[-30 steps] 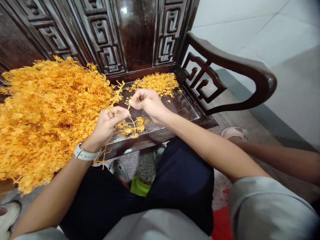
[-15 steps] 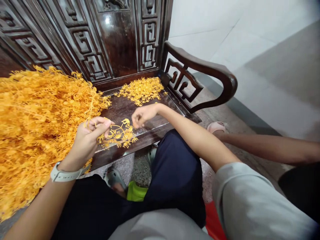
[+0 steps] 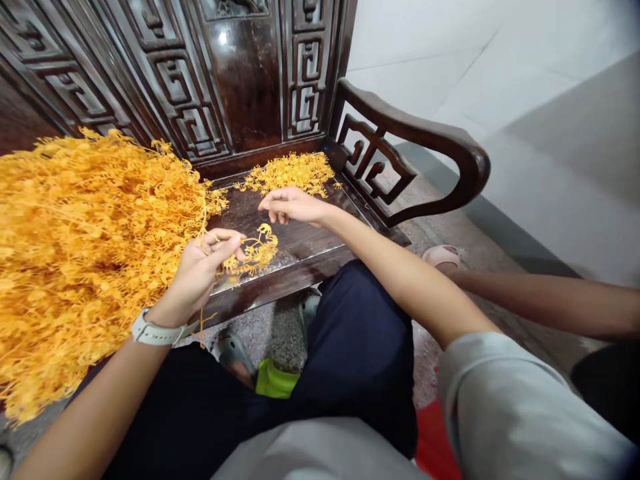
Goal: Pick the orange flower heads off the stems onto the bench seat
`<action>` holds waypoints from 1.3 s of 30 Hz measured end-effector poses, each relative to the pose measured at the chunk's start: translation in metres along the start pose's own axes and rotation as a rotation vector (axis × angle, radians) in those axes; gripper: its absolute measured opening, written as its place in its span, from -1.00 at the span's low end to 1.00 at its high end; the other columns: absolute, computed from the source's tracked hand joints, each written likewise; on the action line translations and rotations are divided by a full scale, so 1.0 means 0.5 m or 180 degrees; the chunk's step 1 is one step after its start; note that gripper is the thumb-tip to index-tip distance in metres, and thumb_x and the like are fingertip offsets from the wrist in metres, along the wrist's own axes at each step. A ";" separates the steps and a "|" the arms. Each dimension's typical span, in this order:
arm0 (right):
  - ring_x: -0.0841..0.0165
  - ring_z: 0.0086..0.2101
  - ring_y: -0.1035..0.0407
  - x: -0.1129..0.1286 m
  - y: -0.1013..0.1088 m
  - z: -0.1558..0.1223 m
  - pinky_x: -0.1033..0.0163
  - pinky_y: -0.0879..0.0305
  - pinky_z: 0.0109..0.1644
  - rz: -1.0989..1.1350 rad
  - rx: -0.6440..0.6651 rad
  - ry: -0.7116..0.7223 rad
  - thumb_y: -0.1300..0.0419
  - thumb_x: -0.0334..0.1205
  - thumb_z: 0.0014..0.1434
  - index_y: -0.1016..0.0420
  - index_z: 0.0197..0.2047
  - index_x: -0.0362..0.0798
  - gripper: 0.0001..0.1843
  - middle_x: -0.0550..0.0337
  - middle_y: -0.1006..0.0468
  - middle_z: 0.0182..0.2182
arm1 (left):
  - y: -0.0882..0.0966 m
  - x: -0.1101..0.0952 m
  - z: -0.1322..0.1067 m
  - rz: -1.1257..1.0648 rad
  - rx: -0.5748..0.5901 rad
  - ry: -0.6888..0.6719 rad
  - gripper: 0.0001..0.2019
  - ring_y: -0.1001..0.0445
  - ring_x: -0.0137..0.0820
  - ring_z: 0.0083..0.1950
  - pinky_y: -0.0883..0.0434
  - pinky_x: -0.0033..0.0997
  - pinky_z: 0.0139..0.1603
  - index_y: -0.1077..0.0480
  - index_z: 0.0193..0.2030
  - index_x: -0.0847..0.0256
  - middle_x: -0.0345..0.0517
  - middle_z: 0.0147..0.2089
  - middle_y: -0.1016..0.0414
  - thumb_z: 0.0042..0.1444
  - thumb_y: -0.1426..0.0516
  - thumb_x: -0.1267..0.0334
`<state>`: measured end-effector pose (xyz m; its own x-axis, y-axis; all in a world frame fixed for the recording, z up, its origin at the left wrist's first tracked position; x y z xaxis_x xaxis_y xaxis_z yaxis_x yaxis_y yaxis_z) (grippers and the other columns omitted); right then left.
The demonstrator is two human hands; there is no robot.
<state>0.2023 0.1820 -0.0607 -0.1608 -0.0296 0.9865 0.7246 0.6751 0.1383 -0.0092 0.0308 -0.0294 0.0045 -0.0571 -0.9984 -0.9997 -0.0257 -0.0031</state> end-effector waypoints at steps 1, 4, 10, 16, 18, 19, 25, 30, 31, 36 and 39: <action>0.49 -0.51 -0.33 0.008 -0.005 -0.005 0.35 -0.28 -0.41 0.0056 0.0099 0.0048 -0.30 0.01 0.41 -0.60 -0.10 -0.10 -0.69 0.20 -0.58 -0.44 | 0.001 0.003 0.003 -0.0066 -0.0019 0.0029 -0.74 -0.48 -0.38 -0.36 -0.33 -0.44 -0.35 -0.66 -0.19 0.20 -0.09 -0.39 -0.60 0.12 -0.46 0.07; 0.49 -0.47 -0.35 0.034 -0.013 -0.020 0.35 -0.30 -0.39 0.0194 0.0312 0.0155 -0.26 0.25 0.39 -0.63 -0.13 -0.11 -0.48 0.16 -0.58 -0.42 | 0.002 0.012 0.009 -0.0216 -0.0046 0.0079 -0.71 -0.50 -0.40 -0.34 -0.35 -0.48 -0.32 -0.67 -0.15 0.22 -0.08 -0.39 -0.62 0.09 -0.48 0.08; 0.51 -0.43 -0.35 0.045 -0.010 -0.028 0.36 -0.30 -0.34 -0.0176 0.0792 0.0683 -0.49 0.18 0.16 -0.64 -0.19 -0.12 -0.51 0.26 -0.56 -0.42 | 0.004 0.016 0.014 -0.0209 -0.0064 0.0105 -0.69 -0.42 -0.46 -0.41 -0.28 -0.52 -0.45 -0.69 -0.11 0.19 -0.10 -0.36 -0.60 0.09 -0.49 0.06; 0.53 -0.49 -0.26 0.035 -0.030 -0.009 0.34 -0.19 -0.38 0.0227 0.0184 0.1017 -0.53 -0.10 0.08 -0.50 -0.38 -0.13 -0.65 0.32 -0.45 -0.51 | -0.003 0.023 0.018 -0.0014 0.0197 0.0551 -0.63 -0.09 -0.56 -0.59 0.03 -0.48 -0.60 -0.67 -0.19 0.23 -0.21 -0.52 -0.42 0.07 -0.47 -0.05; 0.53 -0.47 -0.26 0.039 -0.033 0.003 0.35 -0.19 -0.37 0.0462 -0.0066 0.0951 -0.51 -0.21 0.05 -0.48 -0.41 -0.13 -0.71 0.31 -0.45 -0.50 | -0.010 0.025 0.015 0.0099 0.0274 0.0626 -0.61 -0.04 -0.56 -0.60 0.04 -0.48 -0.59 -0.63 -0.29 0.25 -0.27 -0.58 -0.30 0.05 -0.46 -0.09; 0.53 -0.48 -0.26 0.041 -0.025 0.011 0.35 -0.18 -0.38 0.0605 -0.0256 0.0867 -0.47 -0.26 0.07 -0.48 -0.40 -0.12 -0.76 0.31 -0.46 -0.49 | -0.015 0.025 0.012 0.0185 0.0333 0.0577 -0.59 -0.06 -0.55 -0.59 0.01 -0.49 -0.58 -0.61 -0.34 0.25 -0.27 -0.58 -0.29 0.04 -0.45 -0.10; 0.53 -0.53 -0.13 0.006 0.112 0.022 0.39 -0.14 -0.42 0.0448 -0.1592 0.0269 -0.18 -0.14 0.36 -0.34 -0.35 -0.03 -0.75 0.36 -0.34 -0.52 | -0.050 0.034 -0.038 0.0684 0.0933 0.0289 -0.58 -0.36 -0.42 -0.39 -0.28 -0.44 -0.33 -0.59 -0.34 0.29 -0.11 -0.42 -0.50 0.20 -0.34 -0.11; 0.45 -0.49 -0.38 -0.079 0.066 -0.012 0.33 -0.29 -0.38 -0.0454 0.0978 -0.0638 -0.64 -0.16 -0.25 -0.61 -0.41 -0.14 -0.60 0.23 -0.59 -0.50 | -0.021 0.037 -0.024 0.0677 0.0485 0.0293 -0.61 -0.25 -0.49 -0.46 -0.21 -0.49 -0.41 -0.57 -0.26 0.26 -0.22 -0.48 -0.38 0.24 -0.32 -0.10; 0.43 -0.50 -0.39 -0.088 0.049 -0.016 0.32 -0.29 -0.39 -0.0504 0.1280 -0.0758 -0.65 -0.23 -0.35 -0.62 -0.43 -0.16 -0.59 0.23 -0.59 -0.54 | -0.011 0.037 -0.014 0.0607 0.0348 0.0335 -0.60 -0.18 -0.51 -0.50 -0.15 -0.51 -0.46 -0.56 -0.25 0.25 -0.27 -0.54 -0.31 0.22 -0.34 -0.11; 0.41 -0.38 -0.43 -0.055 0.045 0.013 0.33 -0.36 -0.29 -0.0020 0.0559 -0.0451 -0.49 -0.05 0.06 -0.59 -0.25 -0.07 -0.68 0.17 -0.65 -0.35 | 0.021 0.028 0.026 0.0010 -0.0230 0.0442 -0.56 -0.19 -0.52 -0.54 -0.16 -0.55 -0.52 -0.52 -0.25 0.24 -0.31 -0.57 -0.27 0.04 -0.46 -0.11; 0.37 -0.26 -0.44 -0.023 0.084 0.031 0.30 -0.44 -0.22 0.1081 -0.1148 -0.0024 -0.19 0.12 0.36 -0.45 -0.08 0.01 -0.66 0.07 -0.63 -0.14 | 0.020 0.026 0.032 -0.0366 -0.0363 0.0548 -0.53 -0.20 -0.56 -0.54 -0.20 -0.57 -0.54 -0.53 -0.26 0.26 -0.31 -0.51 -0.29 -0.09 -0.53 -0.03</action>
<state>0.2240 0.2220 -0.0675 0.1207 0.1541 0.9807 0.9225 0.3474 -0.1681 -0.0194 0.0458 -0.0433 0.1322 -0.2166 -0.9673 -0.9830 -0.1539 -0.0999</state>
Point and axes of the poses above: each hand's wrist, its own z-axis towards the middle knuckle, its own y-axis out of the back of the hand, x = y × z, the point moved 2 cm from there along z, towards the middle knuckle
